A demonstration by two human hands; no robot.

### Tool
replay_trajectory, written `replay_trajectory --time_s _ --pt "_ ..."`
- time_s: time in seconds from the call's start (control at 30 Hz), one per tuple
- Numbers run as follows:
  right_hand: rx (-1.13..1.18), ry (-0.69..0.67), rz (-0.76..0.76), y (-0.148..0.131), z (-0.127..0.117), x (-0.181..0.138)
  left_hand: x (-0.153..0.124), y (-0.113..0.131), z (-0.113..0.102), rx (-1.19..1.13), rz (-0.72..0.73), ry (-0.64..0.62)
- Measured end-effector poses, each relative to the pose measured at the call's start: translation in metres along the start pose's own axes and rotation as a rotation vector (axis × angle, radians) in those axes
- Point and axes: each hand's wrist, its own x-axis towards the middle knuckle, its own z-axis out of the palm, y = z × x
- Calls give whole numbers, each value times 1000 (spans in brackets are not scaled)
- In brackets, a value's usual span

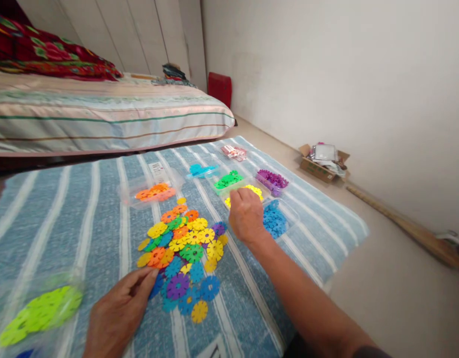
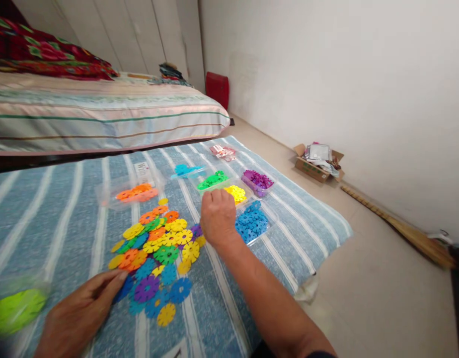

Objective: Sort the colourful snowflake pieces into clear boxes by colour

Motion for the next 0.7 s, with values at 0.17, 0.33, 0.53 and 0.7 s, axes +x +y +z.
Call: replay_trajectory --time_s 0.17,0.33,0.53,0.7 --pt "32 -187 -100 -13 8 -16 -1 7 -4 -4 -5 -14" --pt "50 -263 -188 -26 17 -47 -2 9 -4 9 -8 -20" --pt "61 -419 -234 -33 24 -52 0 6 -3 47 22 -6" --pt "38 -426 -201 -35 29 -55 2 0 0 64 118 43"
